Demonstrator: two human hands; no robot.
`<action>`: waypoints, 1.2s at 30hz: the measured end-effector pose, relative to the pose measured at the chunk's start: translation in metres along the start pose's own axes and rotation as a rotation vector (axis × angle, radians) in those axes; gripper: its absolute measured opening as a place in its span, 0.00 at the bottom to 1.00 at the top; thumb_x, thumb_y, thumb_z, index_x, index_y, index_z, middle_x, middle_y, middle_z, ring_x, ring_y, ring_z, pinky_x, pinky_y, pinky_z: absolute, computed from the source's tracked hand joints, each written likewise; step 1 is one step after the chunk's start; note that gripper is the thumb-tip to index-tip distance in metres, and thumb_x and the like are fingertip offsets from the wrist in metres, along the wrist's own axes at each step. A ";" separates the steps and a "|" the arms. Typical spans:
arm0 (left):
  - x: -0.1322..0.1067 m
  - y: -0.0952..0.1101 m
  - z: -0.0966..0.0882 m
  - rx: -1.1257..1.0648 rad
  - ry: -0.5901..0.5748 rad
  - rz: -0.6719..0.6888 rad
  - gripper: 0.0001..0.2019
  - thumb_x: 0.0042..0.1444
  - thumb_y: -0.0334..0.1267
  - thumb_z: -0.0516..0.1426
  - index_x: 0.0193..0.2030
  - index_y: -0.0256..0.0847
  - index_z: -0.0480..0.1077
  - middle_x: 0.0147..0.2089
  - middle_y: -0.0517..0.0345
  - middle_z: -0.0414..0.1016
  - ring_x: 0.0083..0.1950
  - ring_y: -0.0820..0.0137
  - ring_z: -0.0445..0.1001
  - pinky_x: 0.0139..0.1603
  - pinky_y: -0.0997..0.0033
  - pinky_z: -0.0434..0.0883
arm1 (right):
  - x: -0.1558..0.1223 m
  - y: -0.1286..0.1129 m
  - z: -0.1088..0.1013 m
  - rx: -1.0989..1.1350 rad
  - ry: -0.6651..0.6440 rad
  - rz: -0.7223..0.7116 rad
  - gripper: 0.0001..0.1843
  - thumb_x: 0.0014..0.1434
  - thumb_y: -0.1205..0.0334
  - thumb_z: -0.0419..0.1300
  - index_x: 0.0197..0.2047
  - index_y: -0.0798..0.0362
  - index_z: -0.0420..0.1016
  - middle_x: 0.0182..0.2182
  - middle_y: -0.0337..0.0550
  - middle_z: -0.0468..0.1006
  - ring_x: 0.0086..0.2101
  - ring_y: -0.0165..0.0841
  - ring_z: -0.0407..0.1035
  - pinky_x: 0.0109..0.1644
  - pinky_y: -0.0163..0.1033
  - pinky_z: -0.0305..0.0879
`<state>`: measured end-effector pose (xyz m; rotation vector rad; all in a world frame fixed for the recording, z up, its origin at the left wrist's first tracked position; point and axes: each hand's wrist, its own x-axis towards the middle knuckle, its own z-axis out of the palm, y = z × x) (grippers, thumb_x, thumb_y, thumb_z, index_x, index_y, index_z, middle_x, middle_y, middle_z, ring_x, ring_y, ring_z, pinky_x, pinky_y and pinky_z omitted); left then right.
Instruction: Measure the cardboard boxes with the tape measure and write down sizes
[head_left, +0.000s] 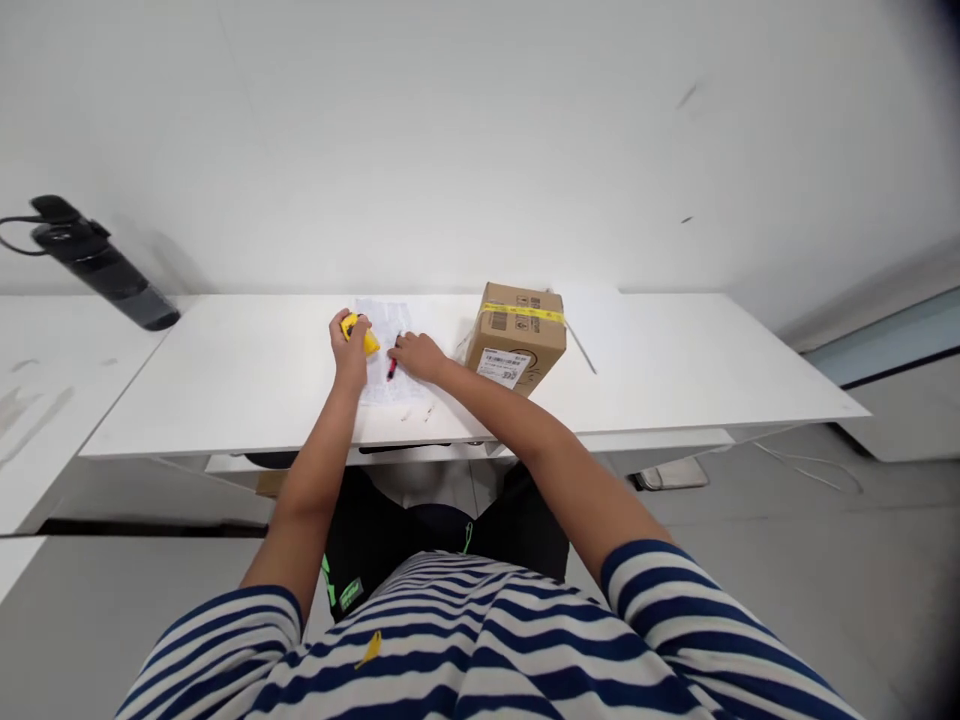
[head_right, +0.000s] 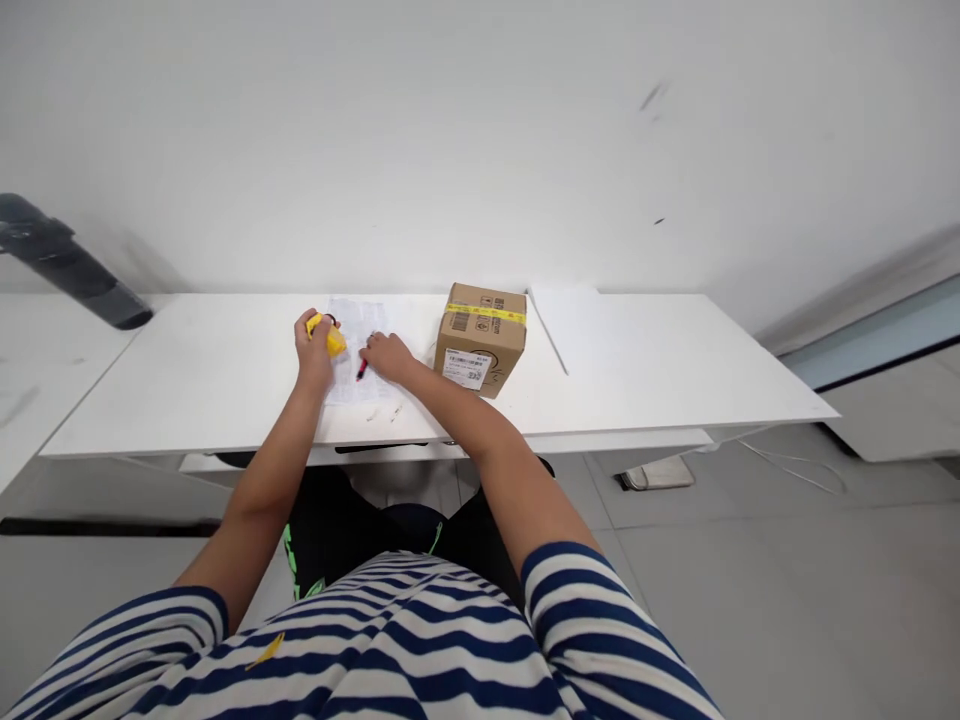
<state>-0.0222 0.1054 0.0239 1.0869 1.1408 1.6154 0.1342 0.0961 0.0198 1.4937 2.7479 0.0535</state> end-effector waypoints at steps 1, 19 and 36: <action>0.011 -0.008 0.011 0.055 -0.004 0.030 0.26 0.56 0.49 0.63 0.59 0.47 0.63 0.55 0.50 0.73 0.54 0.66 0.76 0.54 0.67 0.74 | 0.002 0.005 -0.002 -0.046 -0.010 -0.049 0.19 0.71 0.70 0.47 0.57 0.56 0.74 0.54 0.60 0.76 0.55 0.47 0.66 0.52 0.49 0.61; 0.026 -0.053 0.025 0.361 -0.237 0.068 0.33 0.54 0.50 0.66 0.64 0.47 0.62 0.60 0.47 0.69 0.58 0.60 0.71 0.61 0.59 0.66 | -0.043 0.021 0.050 0.785 0.746 0.523 0.26 0.57 0.33 0.60 0.40 0.48 0.71 0.24 0.31 0.67 0.26 0.30 0.61 0.35 0.35 0.58; 0.038 -0.063 0.029 0.163 -0.251 -0.055 0.23 0.63 0.64 0.52 0.51 0.47 0.67 0.43 0.54 0.73 0.40 0.68 0.72 0.39 0.68 0.70 | -0.049 0.016 0.041 1.268 0.579 0.618 0.28 0.60 0.38 0.59 0.18 0.50 0.69 0.19 0.40 0.73 0.32 0.36 0.73 0.37 0.39 0.65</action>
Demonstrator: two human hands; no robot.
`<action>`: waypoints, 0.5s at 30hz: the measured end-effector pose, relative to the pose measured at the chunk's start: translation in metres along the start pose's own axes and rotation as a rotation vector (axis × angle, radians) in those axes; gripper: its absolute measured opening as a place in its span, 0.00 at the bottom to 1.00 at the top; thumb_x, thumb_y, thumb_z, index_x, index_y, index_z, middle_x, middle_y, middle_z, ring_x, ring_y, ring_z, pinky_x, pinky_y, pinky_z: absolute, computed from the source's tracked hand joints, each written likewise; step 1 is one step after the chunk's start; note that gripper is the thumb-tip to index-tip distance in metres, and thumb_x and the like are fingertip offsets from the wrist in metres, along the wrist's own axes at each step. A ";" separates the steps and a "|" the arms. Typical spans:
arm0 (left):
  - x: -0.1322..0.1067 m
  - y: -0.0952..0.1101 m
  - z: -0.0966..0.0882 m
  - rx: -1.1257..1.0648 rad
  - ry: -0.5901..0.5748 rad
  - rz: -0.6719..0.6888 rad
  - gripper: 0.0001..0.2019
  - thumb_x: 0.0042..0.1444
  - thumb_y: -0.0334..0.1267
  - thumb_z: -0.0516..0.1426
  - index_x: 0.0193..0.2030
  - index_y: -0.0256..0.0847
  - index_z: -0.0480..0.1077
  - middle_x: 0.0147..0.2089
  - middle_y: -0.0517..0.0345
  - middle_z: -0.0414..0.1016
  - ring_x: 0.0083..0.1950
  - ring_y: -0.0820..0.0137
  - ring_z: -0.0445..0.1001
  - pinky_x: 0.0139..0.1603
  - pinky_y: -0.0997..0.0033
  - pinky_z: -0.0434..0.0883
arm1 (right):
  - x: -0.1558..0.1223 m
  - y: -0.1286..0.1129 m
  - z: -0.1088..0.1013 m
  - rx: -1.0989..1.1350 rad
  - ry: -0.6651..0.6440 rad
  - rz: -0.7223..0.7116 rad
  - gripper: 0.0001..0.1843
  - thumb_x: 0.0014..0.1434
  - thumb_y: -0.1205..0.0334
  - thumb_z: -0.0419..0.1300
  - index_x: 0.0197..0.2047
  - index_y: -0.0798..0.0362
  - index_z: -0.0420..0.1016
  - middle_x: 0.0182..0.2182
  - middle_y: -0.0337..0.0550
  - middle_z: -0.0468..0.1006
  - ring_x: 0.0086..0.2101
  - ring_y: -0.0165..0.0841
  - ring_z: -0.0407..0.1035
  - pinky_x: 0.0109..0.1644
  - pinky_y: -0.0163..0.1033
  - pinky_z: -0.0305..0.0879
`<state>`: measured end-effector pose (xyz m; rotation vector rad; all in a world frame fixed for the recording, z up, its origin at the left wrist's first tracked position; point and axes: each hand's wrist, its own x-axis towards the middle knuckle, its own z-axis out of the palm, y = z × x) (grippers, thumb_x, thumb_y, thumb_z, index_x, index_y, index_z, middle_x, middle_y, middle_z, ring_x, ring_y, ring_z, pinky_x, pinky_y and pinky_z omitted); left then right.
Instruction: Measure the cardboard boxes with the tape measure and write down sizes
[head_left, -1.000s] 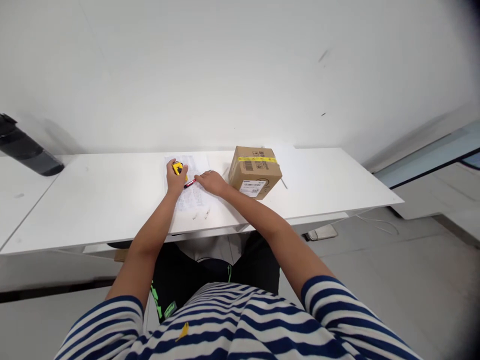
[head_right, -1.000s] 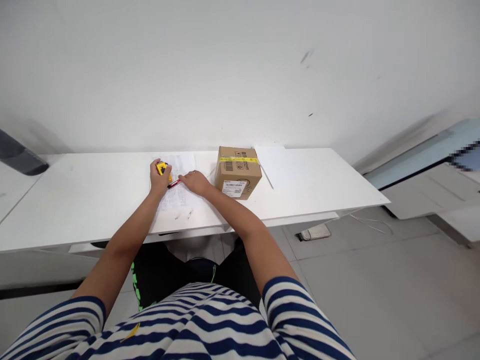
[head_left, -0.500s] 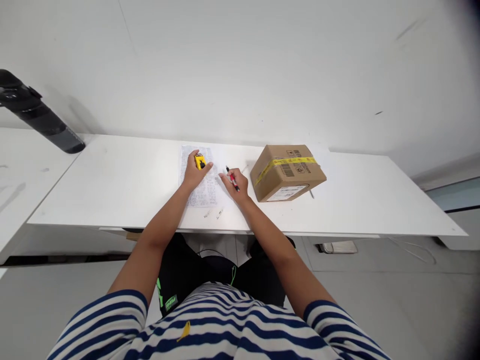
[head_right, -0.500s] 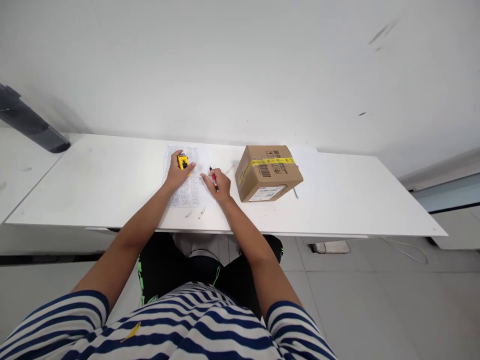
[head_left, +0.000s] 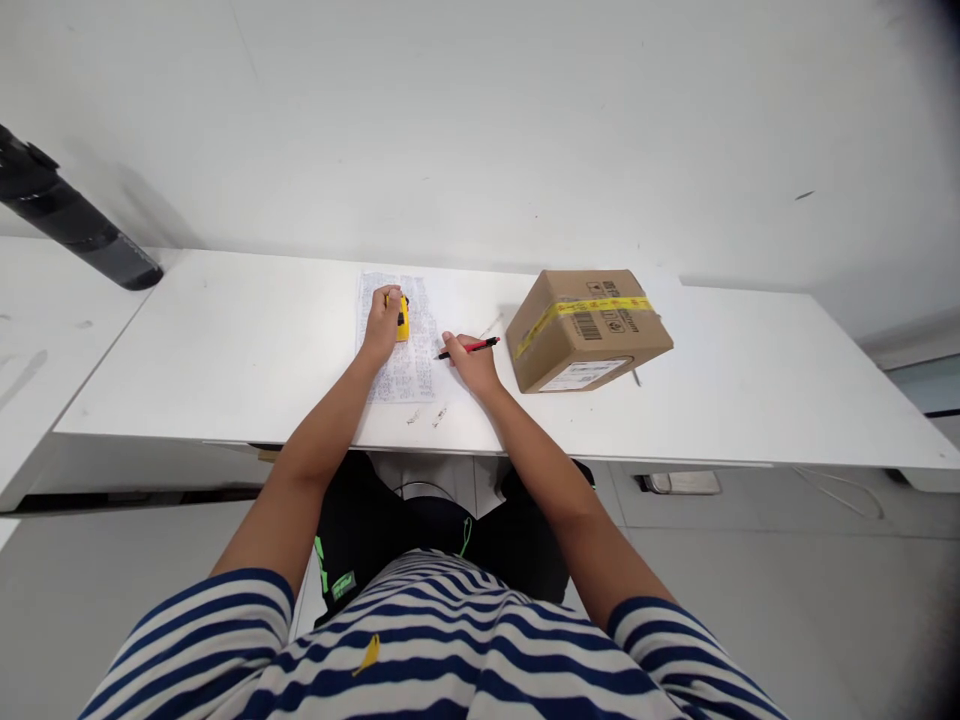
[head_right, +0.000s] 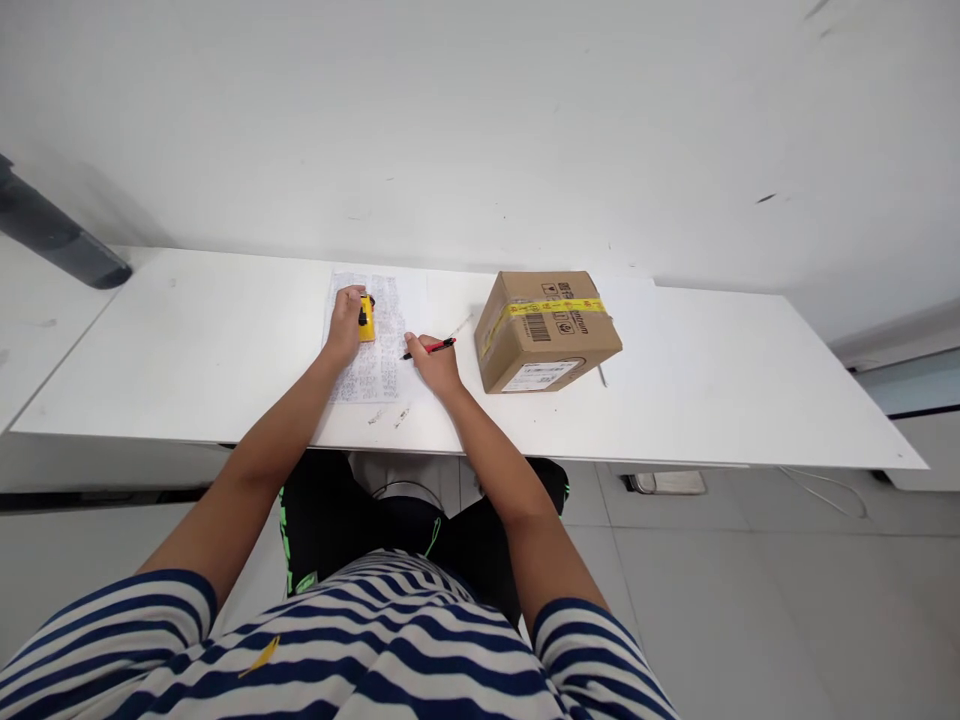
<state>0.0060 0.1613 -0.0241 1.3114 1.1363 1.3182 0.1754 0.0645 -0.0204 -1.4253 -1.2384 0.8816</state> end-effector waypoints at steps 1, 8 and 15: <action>-0.001 0.001 0.000 0.009 0.006 -0.011 0.24 0.64 0.65 0.51 0.51 0.47 0.67 0.43 0.53 0.73 0.40 0.67 0.72 0.39 0.67 0.70 | 0.000 0.000 -0.001 0.002 -0.006 -0.004 0.28 0.60 0.39 0.59 0.17 0.50 0.68 0.20 0.40 0.73 0.32 0.36 0.73 0.38 0.39 0.66; -0.005 0.006 0.001 0.001 0.016 -0.006 0.26 0.64 0.67 0.48 0.50 0.46 0.68 0.42 0.52 0.73 0.40 0.66 0.71 0.38 0.66 0.70 | 0.000 -0.001 -0.002 -0.015 -0.018 0.000 0.25 0.60 0.44 0.58 0.17 0.49 0.69 0.20 0.40 0.74 0.32 0.36 0.72 0.38 0.40 0.66; -0.002 0.002 0.001 0.009 0.006 0.000 0.26 0.63 0.67 0.50 0.50 0.47 0.67 0.43 0.53 0.73 0.41 0.67 0.72 0.39 0.67 0.69 | -0.001 0.001 -0.001 -0.004 -0.006 -0.005 0.24 0.61 0.47 0.57 0.17 0.50 0.68 0.21 0.40 0.74 0.31 0.35 0.71 0.39 0.40 0.65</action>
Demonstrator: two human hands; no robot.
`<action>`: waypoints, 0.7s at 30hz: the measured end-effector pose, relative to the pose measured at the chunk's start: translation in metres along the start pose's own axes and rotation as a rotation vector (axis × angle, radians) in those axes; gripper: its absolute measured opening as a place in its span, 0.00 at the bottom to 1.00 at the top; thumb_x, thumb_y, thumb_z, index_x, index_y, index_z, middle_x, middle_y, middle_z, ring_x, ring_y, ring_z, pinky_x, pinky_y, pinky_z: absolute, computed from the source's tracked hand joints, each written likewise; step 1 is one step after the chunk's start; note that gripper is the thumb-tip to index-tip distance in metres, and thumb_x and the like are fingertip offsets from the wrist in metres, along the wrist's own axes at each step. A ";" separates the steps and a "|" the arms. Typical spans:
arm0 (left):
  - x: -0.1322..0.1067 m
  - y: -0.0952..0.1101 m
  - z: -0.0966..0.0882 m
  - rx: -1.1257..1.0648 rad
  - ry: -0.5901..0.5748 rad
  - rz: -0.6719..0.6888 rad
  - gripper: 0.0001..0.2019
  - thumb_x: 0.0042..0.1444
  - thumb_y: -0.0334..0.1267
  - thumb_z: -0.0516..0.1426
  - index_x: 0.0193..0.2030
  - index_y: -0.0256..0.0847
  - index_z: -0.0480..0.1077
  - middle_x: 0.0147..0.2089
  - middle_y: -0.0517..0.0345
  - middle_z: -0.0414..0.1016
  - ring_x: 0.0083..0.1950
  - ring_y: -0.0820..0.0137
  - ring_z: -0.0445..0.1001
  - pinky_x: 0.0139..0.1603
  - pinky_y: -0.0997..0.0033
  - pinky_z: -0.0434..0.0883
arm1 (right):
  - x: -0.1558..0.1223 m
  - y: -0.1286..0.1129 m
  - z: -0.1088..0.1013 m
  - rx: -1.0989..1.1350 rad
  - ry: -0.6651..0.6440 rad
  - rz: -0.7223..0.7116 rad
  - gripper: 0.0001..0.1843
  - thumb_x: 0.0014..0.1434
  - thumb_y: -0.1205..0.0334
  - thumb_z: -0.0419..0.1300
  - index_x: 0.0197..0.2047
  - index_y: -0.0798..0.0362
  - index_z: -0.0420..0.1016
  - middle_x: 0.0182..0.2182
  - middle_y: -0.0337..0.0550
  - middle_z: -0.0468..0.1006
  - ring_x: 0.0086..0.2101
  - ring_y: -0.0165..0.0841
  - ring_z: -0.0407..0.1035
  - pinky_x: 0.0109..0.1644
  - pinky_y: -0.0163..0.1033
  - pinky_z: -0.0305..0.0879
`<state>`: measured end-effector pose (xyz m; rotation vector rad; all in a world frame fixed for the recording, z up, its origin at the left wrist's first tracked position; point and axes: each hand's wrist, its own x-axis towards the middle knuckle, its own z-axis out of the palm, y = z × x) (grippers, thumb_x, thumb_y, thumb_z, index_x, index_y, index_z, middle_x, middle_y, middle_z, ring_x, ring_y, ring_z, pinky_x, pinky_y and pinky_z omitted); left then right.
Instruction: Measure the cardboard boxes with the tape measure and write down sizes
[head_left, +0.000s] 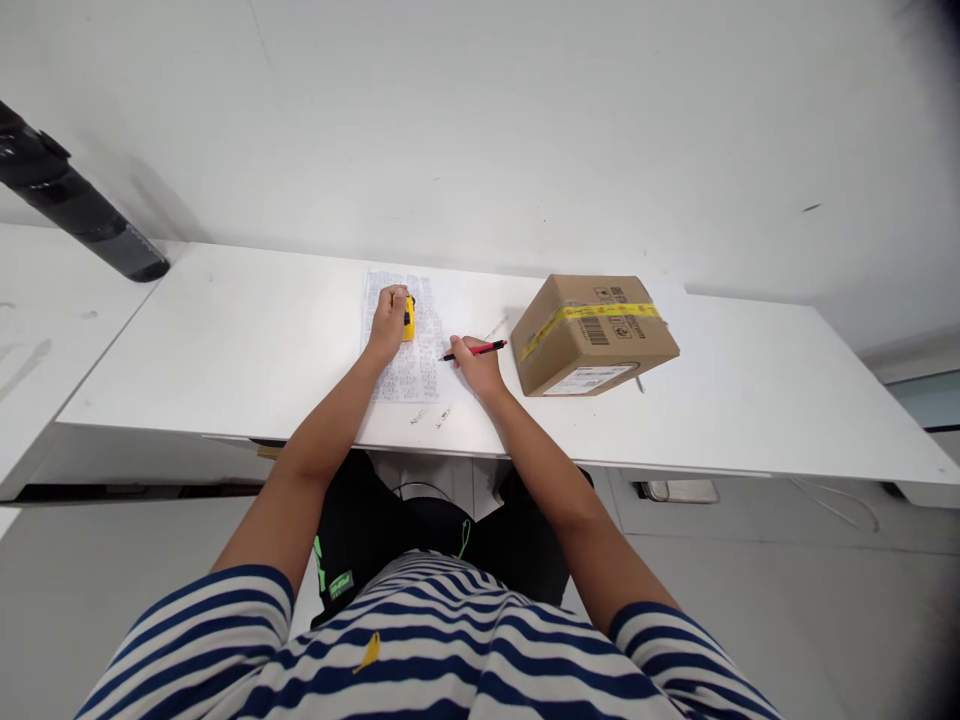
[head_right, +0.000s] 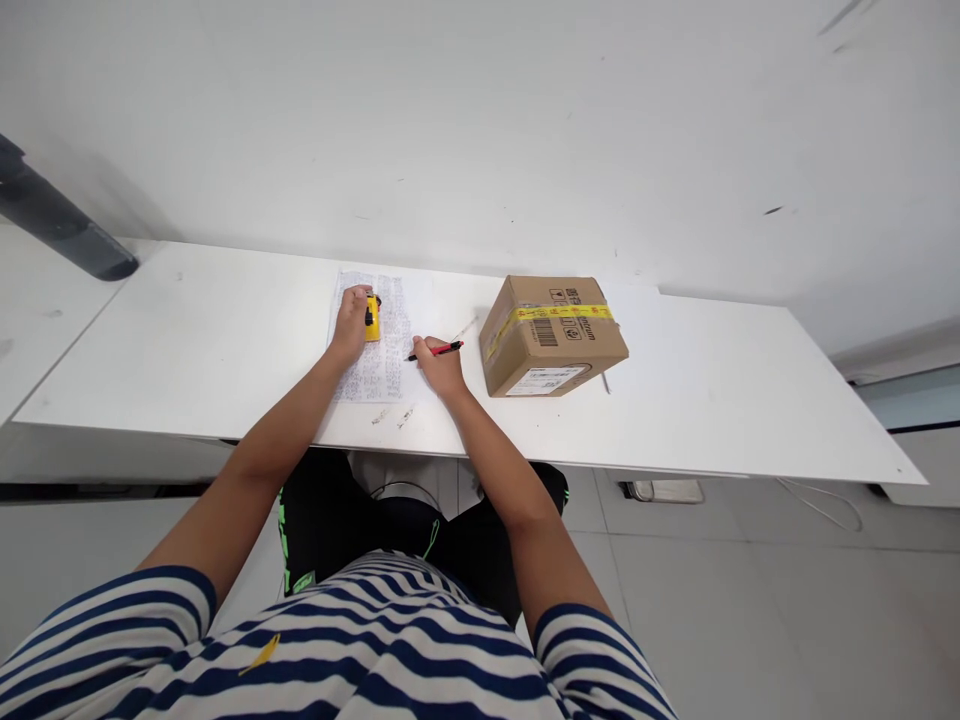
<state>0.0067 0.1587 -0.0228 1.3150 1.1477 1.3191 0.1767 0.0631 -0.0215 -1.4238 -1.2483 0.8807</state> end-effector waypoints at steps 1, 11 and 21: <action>0.000 -0.001 0.000 -0.002 -0.002 -0.001 0.26 0.63 0.67 0.50 0.50 0.48 0.67 0.43 0.53 0.73 0.40 0.67 0.72 0.38 0.68 0.69 | 0.000 0.000 0.000 0.004 -0.005 -0.001 0.24 0.61 0.48 0.57 0.18 0.50 0.68 0.21 0.40 0.74 0.31 0.35 0.71 0.39 0.39 0.65; 0.002 -0.004 -0.001 0.005 -0.012 -0.003 0.24 0.64 0.66 0.50 0.50 0.49 0.67 0.44 0.54 0.73 0.38 0.68 0.72 0.36 0.69 0.69 | 0.000 -0.001 0.000 0.027 0.002 0.011 0.22 0.61 0.48 0.57 0.20 0.50 0.72 0.19 0.37 0.71 0.27 0.32 0.67 0.36 0.38 0.62; 0.001 -0.001 0.000 -0.007 -0.024 0.003 0.25 0.63 0.67 0.50 0.48 0.48 0.66 0.41 0.55 0.72 0.35 0.70 0.70 0.33 0.70 0.68 | -0.003 -0.010 0.000 0.033 0.096 0.050 0.22 0.62 0.50 0.56 0.20 0.51 0.72 0.19 0.37 0.70 0.26 0.31 0.65 0.35 0.38 0.62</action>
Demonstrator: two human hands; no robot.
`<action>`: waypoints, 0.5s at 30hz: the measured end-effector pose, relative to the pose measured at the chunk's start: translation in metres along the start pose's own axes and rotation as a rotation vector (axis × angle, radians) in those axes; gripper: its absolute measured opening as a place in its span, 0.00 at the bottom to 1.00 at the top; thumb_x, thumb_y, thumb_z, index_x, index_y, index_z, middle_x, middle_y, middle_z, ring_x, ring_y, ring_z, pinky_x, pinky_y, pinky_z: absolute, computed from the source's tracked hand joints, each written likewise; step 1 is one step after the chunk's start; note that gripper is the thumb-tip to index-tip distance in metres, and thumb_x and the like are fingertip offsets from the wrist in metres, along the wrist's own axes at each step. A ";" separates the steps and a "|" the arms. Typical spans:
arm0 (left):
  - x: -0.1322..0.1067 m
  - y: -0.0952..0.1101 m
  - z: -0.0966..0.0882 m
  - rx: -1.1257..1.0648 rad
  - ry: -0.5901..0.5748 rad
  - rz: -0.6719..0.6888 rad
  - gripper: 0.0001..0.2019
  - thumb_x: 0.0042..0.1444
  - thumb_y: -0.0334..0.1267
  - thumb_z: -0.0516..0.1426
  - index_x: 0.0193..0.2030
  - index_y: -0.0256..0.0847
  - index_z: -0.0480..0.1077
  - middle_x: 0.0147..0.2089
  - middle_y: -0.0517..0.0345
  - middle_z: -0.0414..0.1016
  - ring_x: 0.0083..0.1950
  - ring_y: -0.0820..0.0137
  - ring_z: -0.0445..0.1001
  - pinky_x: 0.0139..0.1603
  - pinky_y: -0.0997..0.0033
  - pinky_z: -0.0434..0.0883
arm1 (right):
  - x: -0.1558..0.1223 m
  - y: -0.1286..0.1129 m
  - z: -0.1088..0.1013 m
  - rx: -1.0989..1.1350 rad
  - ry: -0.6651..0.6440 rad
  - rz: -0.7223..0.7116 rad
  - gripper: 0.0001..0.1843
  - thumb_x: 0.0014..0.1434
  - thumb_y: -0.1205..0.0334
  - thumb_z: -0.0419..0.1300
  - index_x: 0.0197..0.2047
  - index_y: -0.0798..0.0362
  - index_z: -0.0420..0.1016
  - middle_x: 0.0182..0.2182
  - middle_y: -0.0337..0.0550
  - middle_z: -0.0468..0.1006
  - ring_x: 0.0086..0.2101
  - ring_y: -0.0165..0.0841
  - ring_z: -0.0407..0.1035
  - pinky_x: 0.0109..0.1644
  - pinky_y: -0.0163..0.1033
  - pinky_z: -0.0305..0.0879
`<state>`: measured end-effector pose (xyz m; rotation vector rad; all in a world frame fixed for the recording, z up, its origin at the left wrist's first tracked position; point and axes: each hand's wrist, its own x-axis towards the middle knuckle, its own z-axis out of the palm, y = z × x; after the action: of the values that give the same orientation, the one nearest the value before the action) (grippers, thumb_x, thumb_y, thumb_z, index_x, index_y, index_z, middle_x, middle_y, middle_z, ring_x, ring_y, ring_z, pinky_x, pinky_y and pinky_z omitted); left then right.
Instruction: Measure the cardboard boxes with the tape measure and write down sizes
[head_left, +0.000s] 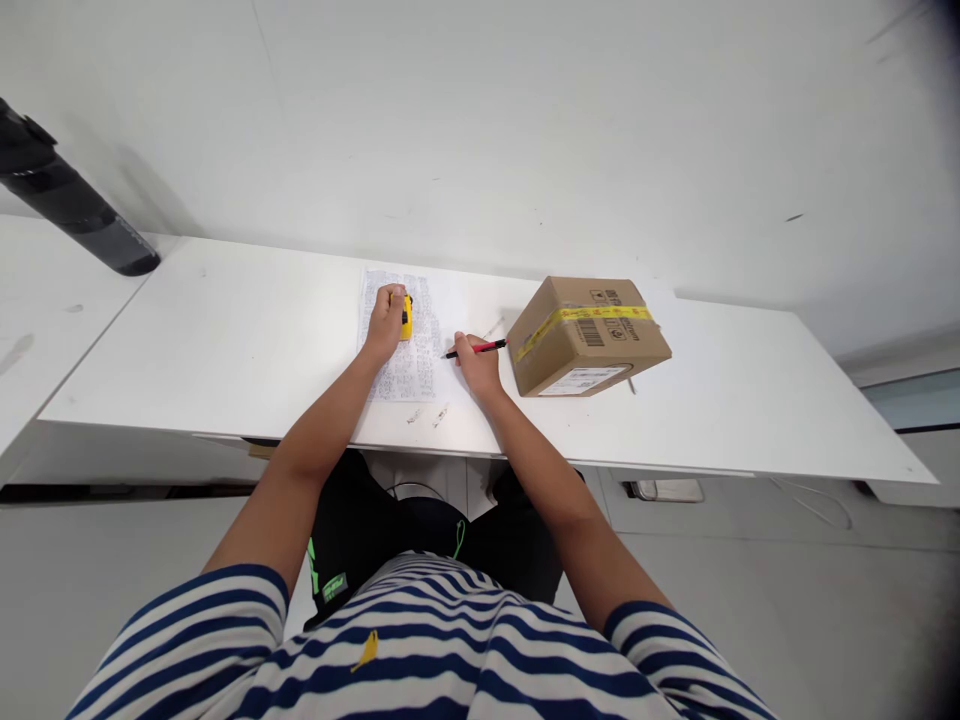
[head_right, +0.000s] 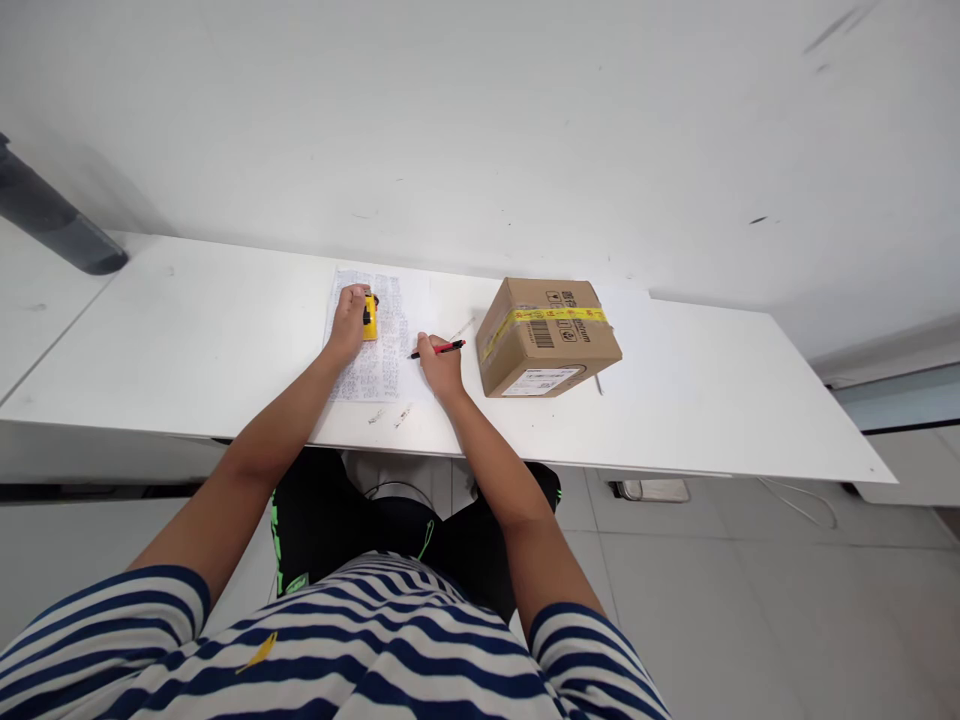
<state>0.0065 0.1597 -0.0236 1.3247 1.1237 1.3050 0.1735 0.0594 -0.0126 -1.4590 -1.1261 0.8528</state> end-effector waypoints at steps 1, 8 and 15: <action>0.000 0.001 0.000 -0.011 0.003 0.001 0.25 0.63 0.67 0.50 0.48 0.47 0.66 0.41 0.55 0.73 0.35 0.70 0.70 0.33 0.70 0.68 | -0.001 -0.001 0.000 -0.008 0.003 0.003 0.22 0.62 0.51 0.56 0.19 0.51 0.71 0.19 0.37 0.70 0.27 0.31 0.65 0.35 0.37 0.61; -0.002 0.004 0.001 -0.011 0.017 -0.001 0.24 0.64 0.66 0.50 0.47 0.47 0.66 0.41 0.55 0.74 0.36 0.70 0.71 0.35 0.70 0.69 | -0.002 -0.003 -0.001 0.001 -0.019 0.028 0.21 0.61 0.53 0.56 0.19 0.51 0.70 0.18 0.36 0.68 0.25 0.30 0.63 0.34 0.37 0.60; -0.002 0.000 -0.001 -0.006 0.008 0.005 0.25 0.63 0.68 0.49 0.48 0.49 0.67 0.42 0.54 0.73 0.38 0.68 0.72 0.36 0.69 0.69 | 0.000 0.002 0.000 0.000 0.041 0.009 0.20 0.61 0.53 0.56 0.20 0.51 0.71 0.17 0.35 0.66 0.26 0.31 0.62 0.35 0.38 0.59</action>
<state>0.0059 0.1580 -0.0244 1.3195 1.1218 1.3170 0.1738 0.0599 -0.0150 -1.4764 -1.0897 0.8260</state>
